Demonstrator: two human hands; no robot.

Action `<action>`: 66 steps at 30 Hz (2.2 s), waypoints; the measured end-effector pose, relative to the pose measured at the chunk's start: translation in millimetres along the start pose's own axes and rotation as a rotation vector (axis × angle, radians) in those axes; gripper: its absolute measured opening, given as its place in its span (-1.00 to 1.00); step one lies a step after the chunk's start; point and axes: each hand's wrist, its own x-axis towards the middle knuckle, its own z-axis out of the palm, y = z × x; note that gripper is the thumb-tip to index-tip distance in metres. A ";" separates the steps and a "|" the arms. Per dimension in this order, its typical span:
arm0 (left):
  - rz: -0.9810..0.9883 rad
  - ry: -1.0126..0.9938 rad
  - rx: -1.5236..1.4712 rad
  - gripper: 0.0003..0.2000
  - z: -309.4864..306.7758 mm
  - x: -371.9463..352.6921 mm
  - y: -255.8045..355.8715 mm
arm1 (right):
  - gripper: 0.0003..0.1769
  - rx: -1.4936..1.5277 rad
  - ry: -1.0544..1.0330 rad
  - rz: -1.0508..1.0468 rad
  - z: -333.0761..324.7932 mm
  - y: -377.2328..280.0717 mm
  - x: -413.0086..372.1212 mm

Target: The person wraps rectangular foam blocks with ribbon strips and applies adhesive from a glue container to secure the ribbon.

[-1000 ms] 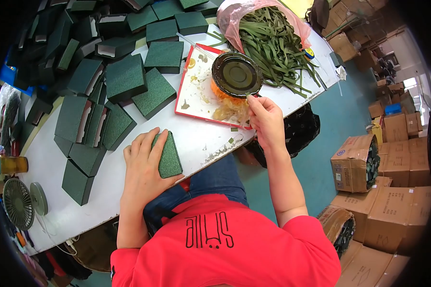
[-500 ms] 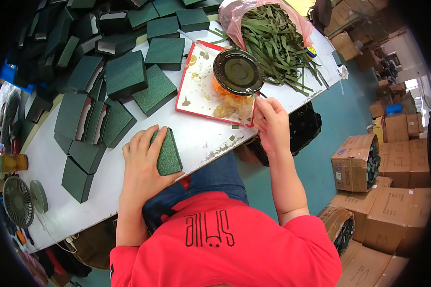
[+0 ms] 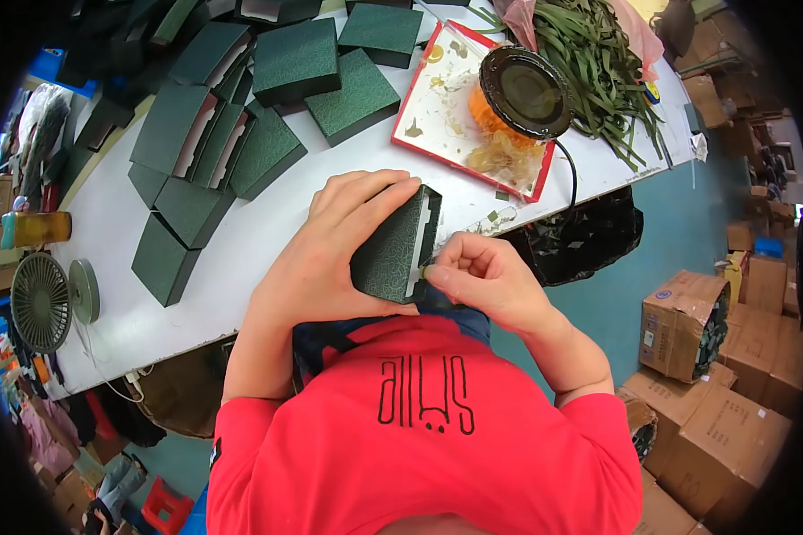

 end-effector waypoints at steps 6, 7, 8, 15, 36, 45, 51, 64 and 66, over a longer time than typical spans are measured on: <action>0.020 0.003 0.009 0.03 -2.1 2.0 0.9 | -0.78 -0.043 -0.007 0.012 3.5 4.6 2.5; 0.021 0.003 0.011 0.03 -1.9 1.9 0.8 | -0.78 -0.050 0.000 0.017 4.3 3.3 2.4; 0.022 0.002 0.013 0.03 -1.7 1.7 0.8 | -0.77 -0.051 0.004 0.017 4.9 2.6 2.5; 0.011 -0.029 0.035 0.00 -2.5 0.7 4.7 | -0.72 -0.171 0.002 0.043 2.1 7.0 6.8; -0.035 0.147 0.232 -0.05 8.5 1.0 4.5 | -0.79 -0.345 -0.014 -0.354 -6.6 23.5 -27.3; -0.056 0.078 0.178 -0.01 11.6 -1.6 13.3 | -0.62 0.650 0.330 -0.257 -13.5 53.0 -10.7; -0.115 0.113 0.277 0.06 -0.7 -24.3 1.0 | -0.61 0.751 0.482 -0.396 -54.1 36.2 -20.7; -0.113 0.025 0.265 0.03 5.5 -22.1 7.3 | -0.76 0.427 0.564 -0.471 -66.7 11.7 -7.6; -0.076 0.000 0.236 0.02 12.4 -17.7 9.3 | -0.77 0.335 0.517 -0.475 -75.7 3.9 -5.9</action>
